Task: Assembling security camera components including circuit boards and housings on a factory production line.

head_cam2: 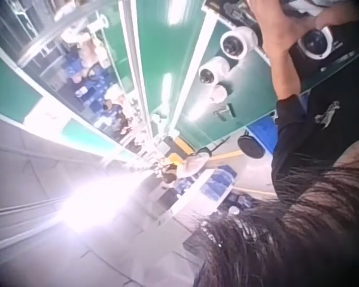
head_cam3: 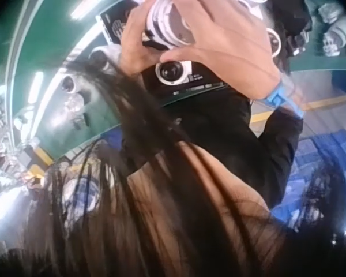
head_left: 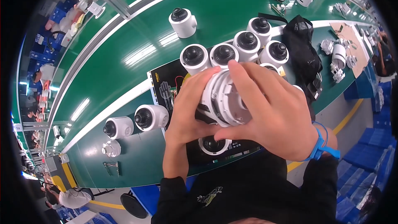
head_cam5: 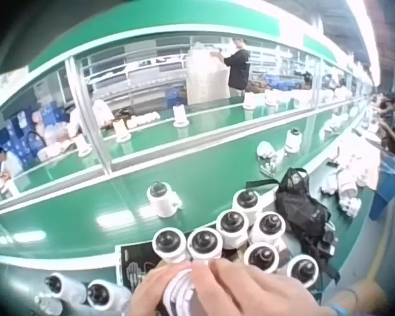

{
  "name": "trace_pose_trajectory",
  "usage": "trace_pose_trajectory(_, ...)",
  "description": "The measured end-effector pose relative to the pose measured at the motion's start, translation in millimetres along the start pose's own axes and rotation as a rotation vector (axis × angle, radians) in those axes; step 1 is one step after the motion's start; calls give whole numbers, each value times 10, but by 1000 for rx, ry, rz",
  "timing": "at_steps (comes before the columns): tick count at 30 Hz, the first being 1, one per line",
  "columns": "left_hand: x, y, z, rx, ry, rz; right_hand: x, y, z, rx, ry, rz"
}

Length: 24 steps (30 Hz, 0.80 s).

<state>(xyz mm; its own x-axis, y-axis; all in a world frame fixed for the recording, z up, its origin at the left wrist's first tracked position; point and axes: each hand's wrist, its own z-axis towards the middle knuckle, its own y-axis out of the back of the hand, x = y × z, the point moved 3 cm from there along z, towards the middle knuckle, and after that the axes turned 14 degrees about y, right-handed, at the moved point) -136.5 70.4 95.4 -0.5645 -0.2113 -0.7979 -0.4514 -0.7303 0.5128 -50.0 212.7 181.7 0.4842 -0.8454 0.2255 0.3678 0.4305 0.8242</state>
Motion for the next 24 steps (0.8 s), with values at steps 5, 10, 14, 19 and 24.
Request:
trace_pose_trajectory(5, -23, -14, 15, 172, 285, -538, -161, 5, -14, -154, 71, 605)
trace_pose_trajectory(10, -57, -51, -58, 184, 292, -635, -346, -369, -276, -61, 33, 882)
trace_pose_trajectory(14, -54, 120, -42, 258, -98, -293, -367, -497, -464, -124, -124, 964)
trace_pose_trajectory(19, -140, 69, -65, 200, 98, -543, -334, -623, -613, -112, -374, 1257)
trace_pose_trajectory(24, -241, 24, -34, 97, 40, -242, -275, -374, -471, -228, -59, 807)
